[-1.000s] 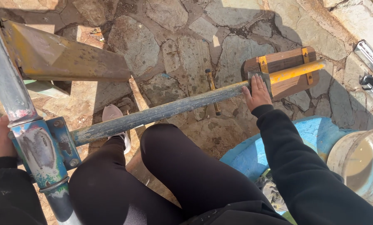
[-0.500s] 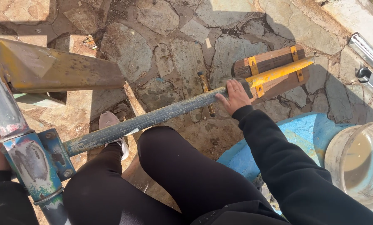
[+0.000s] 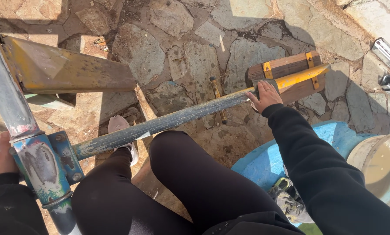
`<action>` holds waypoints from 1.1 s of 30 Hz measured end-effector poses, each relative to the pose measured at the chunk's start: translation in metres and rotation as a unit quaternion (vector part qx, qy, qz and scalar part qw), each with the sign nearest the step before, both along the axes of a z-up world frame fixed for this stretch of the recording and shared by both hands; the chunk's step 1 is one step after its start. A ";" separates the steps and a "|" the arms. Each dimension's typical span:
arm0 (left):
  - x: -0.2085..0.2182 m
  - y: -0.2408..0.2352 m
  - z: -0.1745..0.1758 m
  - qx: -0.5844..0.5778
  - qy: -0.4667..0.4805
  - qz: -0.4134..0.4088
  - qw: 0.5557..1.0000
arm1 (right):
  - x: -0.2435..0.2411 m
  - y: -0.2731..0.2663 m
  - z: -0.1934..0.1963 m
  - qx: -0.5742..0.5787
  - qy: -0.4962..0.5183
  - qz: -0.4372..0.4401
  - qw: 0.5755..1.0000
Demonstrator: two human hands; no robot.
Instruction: Cleaning a metal pole using a cloth and sponge dipped in a bucket of liquid
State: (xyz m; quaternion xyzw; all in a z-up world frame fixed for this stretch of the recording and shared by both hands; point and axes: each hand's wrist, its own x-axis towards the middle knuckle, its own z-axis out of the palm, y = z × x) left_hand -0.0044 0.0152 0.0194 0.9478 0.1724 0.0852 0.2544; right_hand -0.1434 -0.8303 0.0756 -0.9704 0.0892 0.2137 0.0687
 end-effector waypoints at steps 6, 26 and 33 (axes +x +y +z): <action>-0.010 -0.013 0.019 0.029 0.080 0.052 0.995 | -0.009 -0.005 0.003 0.016 -0.001 0.050 0.999; -0.002 -0.003 -0.017 -0.023 -0.002 0.001 1.000 | -0.008 0.016 0.028 -0.015 -0.030 -0.048 0.998; 0.006 0.013 -0.034 -0.061 0.008 -0.013 0.998 | -0.001 0.015 0.036 0.003 -0.037 0.054 0.998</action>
